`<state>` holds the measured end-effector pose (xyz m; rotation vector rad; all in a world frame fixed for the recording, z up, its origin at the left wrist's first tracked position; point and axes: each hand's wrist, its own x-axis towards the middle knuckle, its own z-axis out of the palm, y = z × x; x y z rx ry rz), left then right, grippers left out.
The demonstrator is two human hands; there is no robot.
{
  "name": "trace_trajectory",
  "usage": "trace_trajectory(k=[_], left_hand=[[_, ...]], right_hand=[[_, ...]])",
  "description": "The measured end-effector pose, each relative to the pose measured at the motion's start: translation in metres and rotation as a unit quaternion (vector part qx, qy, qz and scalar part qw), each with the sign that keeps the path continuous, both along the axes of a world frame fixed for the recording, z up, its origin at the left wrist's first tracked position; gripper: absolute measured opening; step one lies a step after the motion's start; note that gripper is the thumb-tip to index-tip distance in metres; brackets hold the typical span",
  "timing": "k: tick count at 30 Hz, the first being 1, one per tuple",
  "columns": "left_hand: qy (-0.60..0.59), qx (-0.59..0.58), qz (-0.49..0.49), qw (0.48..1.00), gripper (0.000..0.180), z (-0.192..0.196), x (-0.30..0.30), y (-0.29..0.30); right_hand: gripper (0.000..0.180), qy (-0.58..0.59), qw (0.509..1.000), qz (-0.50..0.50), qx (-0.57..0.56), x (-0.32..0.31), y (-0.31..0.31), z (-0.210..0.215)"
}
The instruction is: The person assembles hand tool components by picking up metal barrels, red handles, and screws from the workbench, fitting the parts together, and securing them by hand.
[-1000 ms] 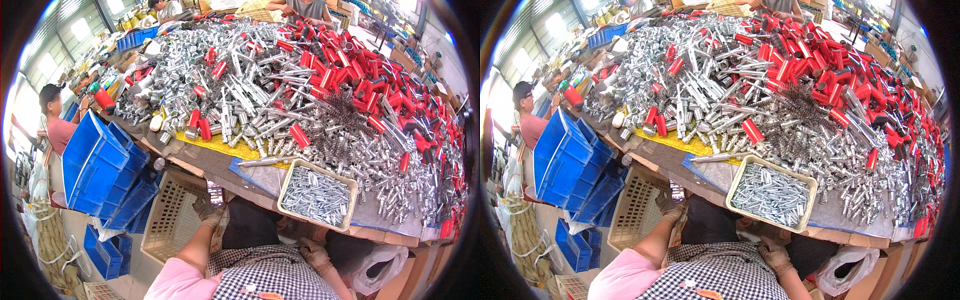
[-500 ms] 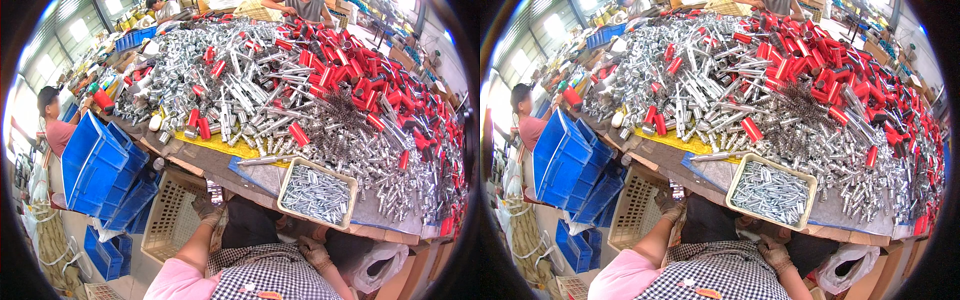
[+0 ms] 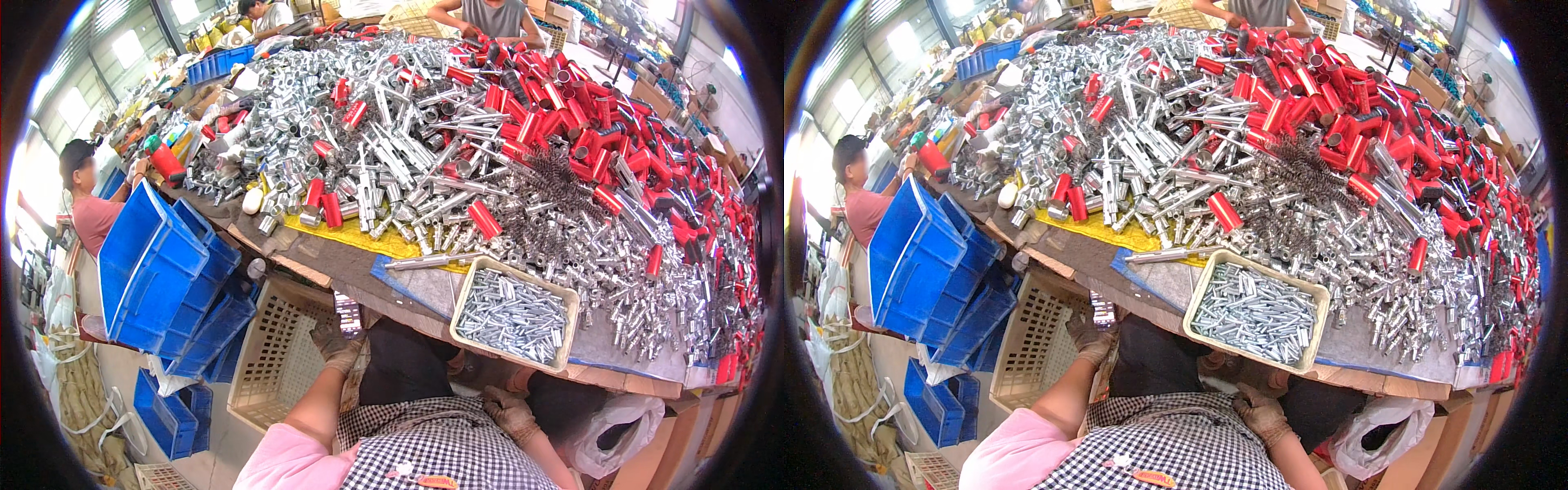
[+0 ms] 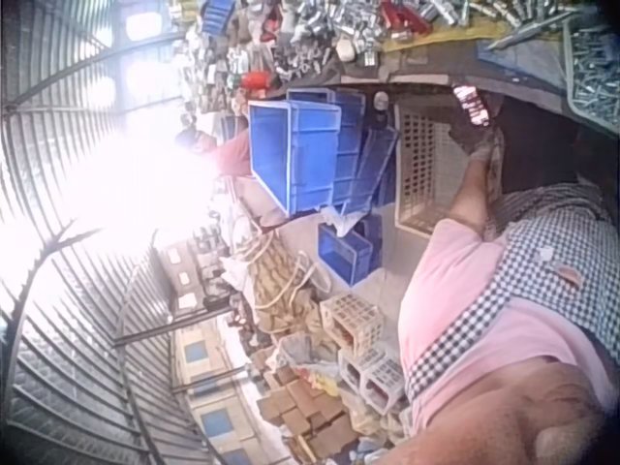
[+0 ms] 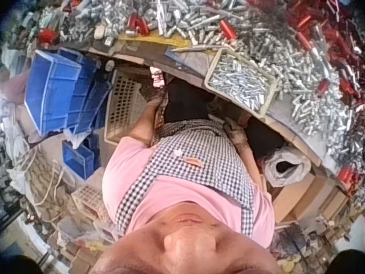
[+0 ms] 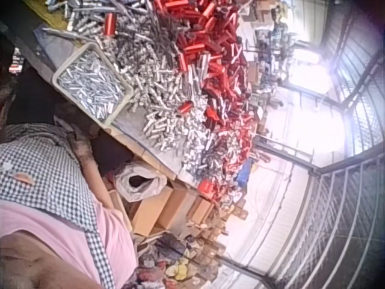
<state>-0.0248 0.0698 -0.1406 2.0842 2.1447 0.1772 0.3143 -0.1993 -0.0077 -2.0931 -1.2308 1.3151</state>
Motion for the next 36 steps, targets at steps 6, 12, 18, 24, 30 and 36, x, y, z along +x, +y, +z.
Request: trace_trajectory(k=[6, 12, 18, 24, 30, 36], left_hand=[[-0.043, -0.023, -0.043, 0.998, 0.098, 0.001, -0.007, -0.018], [-0.030, 0.044, -0.065, 0.996, 0.082, 0.010, -0.013, -0.037], [-0.060, 0.010, -0.048, 0.997, 0.075, 0.031, 0.001, -0.040], [-0.023, -0.036, -0.036, 0.998, 0.090, 0.040, 0.003, -0.022], [0.041, -0.019, -0.025, 0.999, 0.090, 0.022, 0.002, -0.003], [0.038, 0.002, -0.070, 0.997, 0.083, 0.026, 0.007, -0.002]], right_hand=[[0.049, 0.009, 1.000, 0.007, 0.002, -0.001, 0.001, 0.006], [0.049, -0.009, 1.000, 0.018, -0.004, -0.006, 0.005, 0.019], [0.048, -0.002, 1.000, 0.004, -0.008, -0.006, 0.004, 0.018], [0.046, -0.026, 1.000, 0.016, 0.004, -0.006, 0.007, 0.019], [0.048, -0.004, 0.999, -0.006, -0.033, -0.007, 0.008, 0.022], [0.048, -0.025, 1.000, 0.001, -0.005, -0.001, -0.001, 0.003]])
